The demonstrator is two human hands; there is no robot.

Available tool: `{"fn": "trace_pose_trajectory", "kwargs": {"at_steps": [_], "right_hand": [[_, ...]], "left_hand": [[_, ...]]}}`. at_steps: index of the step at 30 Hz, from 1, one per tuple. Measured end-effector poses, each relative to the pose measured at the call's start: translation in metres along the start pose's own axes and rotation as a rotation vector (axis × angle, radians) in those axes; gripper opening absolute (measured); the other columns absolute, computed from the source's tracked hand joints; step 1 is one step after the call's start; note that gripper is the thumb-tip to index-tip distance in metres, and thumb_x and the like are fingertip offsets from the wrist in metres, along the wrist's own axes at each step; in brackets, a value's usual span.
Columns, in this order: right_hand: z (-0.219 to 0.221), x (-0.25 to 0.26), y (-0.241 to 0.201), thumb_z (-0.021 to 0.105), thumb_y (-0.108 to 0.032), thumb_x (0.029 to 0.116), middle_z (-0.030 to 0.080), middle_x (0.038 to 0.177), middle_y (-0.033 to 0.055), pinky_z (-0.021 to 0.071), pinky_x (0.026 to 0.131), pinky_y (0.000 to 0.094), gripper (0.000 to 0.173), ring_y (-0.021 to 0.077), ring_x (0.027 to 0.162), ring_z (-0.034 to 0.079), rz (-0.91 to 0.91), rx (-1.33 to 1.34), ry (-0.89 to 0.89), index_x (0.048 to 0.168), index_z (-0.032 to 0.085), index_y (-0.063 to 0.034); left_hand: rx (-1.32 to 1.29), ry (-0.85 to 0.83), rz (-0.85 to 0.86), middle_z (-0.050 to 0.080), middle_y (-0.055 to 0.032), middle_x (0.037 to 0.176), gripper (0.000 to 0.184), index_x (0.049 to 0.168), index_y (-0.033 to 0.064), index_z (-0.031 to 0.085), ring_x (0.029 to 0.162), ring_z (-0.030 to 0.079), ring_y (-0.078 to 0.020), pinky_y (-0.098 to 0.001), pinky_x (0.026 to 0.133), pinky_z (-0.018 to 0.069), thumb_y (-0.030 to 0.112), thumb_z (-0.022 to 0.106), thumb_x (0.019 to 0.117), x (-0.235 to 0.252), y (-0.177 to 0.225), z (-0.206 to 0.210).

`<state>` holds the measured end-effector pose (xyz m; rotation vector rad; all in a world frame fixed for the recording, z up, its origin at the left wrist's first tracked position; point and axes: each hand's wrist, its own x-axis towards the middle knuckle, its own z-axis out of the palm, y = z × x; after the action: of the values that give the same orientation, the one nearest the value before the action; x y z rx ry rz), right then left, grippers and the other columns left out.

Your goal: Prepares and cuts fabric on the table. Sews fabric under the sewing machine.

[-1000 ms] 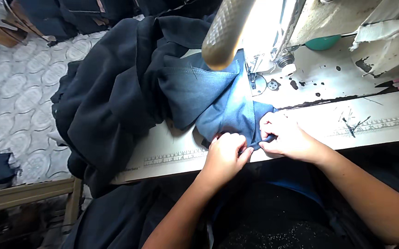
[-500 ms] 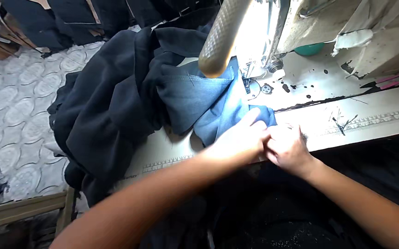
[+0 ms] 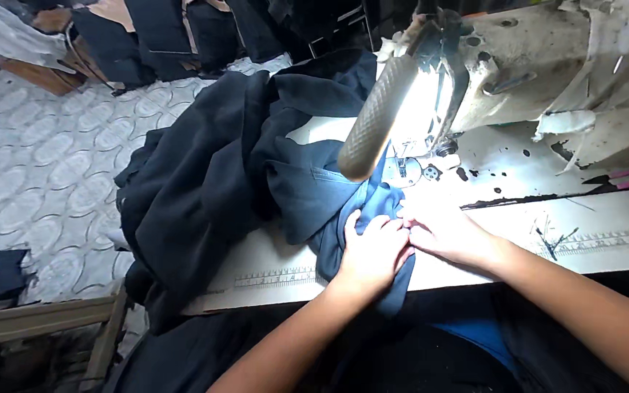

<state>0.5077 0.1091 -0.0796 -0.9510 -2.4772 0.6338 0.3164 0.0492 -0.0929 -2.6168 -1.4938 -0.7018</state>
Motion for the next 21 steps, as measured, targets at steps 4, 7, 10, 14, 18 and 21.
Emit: {"fn": "trace_pose_trajectory", "kwargs": {"at_steps": [4,7,10,14,18,21], "right_hand": [[-0.009,0.02,0.01,0.061,-0.019,0.0977,0.073,0.114,0.0147,0.0249,0.115,0.0685,0.022,0.0334,0.118,0.065,0.087,-0.117,0.002,0.102,0.078,-0.0054],[-0.013,0.033,0.026,0.07,-0.016,0.0942,0.075,0.108,0.0139,0.0253,0.115,0.0657,0.014,0.0347,0.116,0.066,0.176,-0.14,0.055,0.1,0.081,-0.0085],[-0.004,0.038,0.05,0.075,-0.014,0.0874,0.075,0.097,0.015,0.0236,0.116,0.0582,0.013,0.0337,0.108,0.066,0.188,-0.095,0.26,0.095,0.08,-0.0049],[-0.01,0.042,0.055,0.065,-0.001,0.0912,0.073,0.101,0.0216,0.021,0.115,0.0618,0.014,0.0348,0.107,0.066,0.199,-0.078,0.31,0.099,0.074,0.0063],[-0.004,0.041,0.056,0.062,0.005,0.0893,0.073,0.1,0.0207,0.0223,0.115,0.0561,0.014,0.0289,0.105,0.067,0.144,-0.044,0.454,0.097,0.073,0.0081],[0.006,0.04,0.065,0.061,0.006,0.0888,0.073,0.1,0.0195,0.0191,0.12,0.0505,0.013,0.0257,0.109,0.066,0.118,0.065,0.487,0.096,0.072,0.0083]], "left_hand": [[-0.027,-0.164,-0.093,0.073,-0.0024,0.123,0.029,0.113,0.0162,0.077,0.12,0.066,-0.0312,-0.0755,0.103,0.0304,0.034,0.057,0.1012,0.034,-0.016,0.0],[-0.076,-0.172,-0.222,0.071,-0.0081,0.126,0.037,0.122,0.0085,0.072,0.123,0.063,-0.0318,-0.0719,0.11,0.0258,0.036,0.061,0.0997,0.059,-0.024,0.008],[-0.119,-0.131,-0.293,0.069,-0.016,0.128,0.055,0.136,0.0015,0.062,0.125,0.061,-0.0344,-0.0686,0.114,0.0234,0.038,0.068,0.096,0.077,-0.028,0.011],[-0.117,-0.1,-0.283,0.069,-0.0224,0.12,0.055,0.128,-0.0027,0.065,0.121,0.062,-0.0375,-0.0659,0.113,0.027,0.039,0.071,0.0931,0.088,-0.035,0.017],[-0.145,-0.041,-0.214,0.069,-0.0211,0.122,0.054,0.122,-0.0011,0.068,0.123,0.063,-0.0372,-0.0661,0.112,0.0295,0.043,0.071,0.0909,0.085,-0.047,0.024],[-0.195,-0.051,-0.237,0.069,-0.0199,0.123,0.051,0.121,-0.0001,0.069,0.124,0.061,-0.0362,-0.0654,0.113,0.027,0.039,0.075,0.0883,0.086,-0.048,0.022]]}}
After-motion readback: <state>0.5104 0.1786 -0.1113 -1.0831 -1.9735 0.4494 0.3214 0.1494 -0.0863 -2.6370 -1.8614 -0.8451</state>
